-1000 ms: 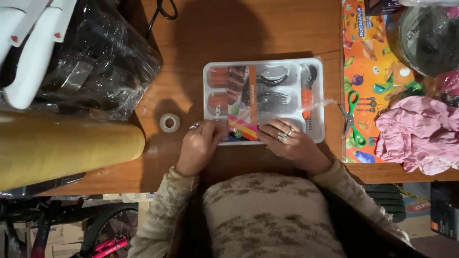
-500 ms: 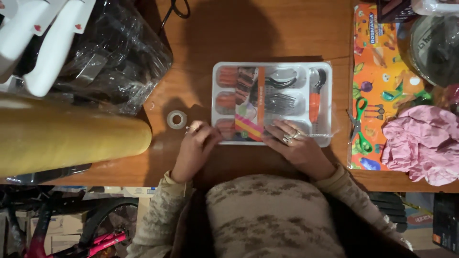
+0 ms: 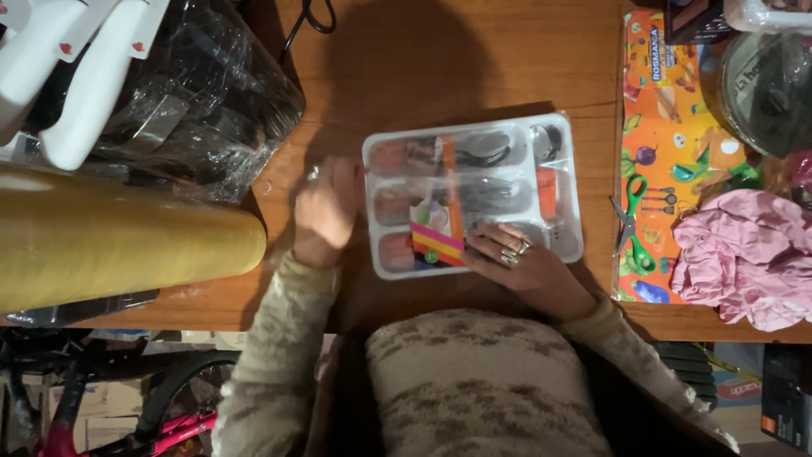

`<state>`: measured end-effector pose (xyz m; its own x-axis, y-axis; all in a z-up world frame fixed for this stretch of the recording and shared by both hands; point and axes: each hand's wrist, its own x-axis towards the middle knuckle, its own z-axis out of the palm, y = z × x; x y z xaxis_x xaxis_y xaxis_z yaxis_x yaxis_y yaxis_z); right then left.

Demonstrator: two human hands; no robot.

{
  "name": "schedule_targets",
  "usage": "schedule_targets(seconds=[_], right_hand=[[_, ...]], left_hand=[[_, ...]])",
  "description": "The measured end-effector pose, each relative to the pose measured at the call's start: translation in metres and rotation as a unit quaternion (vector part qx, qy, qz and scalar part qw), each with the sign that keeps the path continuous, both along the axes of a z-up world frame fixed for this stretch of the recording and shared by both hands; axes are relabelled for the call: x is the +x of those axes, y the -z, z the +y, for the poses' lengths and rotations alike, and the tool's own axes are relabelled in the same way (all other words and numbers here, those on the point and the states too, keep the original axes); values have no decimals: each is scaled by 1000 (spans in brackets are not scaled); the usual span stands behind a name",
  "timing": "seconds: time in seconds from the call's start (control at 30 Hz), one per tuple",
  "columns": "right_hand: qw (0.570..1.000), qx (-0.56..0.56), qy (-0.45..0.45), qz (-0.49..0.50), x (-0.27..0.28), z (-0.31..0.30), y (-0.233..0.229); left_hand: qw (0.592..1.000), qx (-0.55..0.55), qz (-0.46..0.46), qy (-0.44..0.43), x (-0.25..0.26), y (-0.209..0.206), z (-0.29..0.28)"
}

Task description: Unpacking a plastic tray of cutlery and organizing the utensils.

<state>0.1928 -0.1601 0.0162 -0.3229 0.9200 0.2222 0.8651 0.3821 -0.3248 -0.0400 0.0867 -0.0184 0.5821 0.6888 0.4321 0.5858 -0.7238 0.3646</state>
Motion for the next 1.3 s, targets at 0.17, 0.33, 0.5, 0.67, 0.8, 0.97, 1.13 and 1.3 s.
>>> schedule_targets(seconds=[0.17, 0.33, 0.5, 0.67, 0.8, 0.97, 1.13, 1.3], right_hand=[[999, -12, -22, 31, 2, -6, 10], [999, -31, -28, -3, -1, -12, 16], [998, -38, -43, 19, -7, -8, -8], [998, -34, -35, 50, -5, -10, -5], [993, 37, 94, 58, 23, -12, 10], [946, 174, 264, 77, 75, 6, 34], [944, 11, 309, 119, 110, 33, 27], [956, -3, 264, 127, 117, 53, 17]], left_hand=[[986, -43, -136, 83, 40, -64, 30], [970, -86, -209, 91, 112, -46, 84], [942, -45, -281, 180, 155, -50, 95], [917, -118, -310, 223, 168, -12, 103], [949, -55, -223, 216, 130, -46, 59], [975, -123, 13, 184, 73, -46, -27], [943, -103, 73, 309, 38, -23, -82], [941, -72, 63, 326, 30, -23, -87]])
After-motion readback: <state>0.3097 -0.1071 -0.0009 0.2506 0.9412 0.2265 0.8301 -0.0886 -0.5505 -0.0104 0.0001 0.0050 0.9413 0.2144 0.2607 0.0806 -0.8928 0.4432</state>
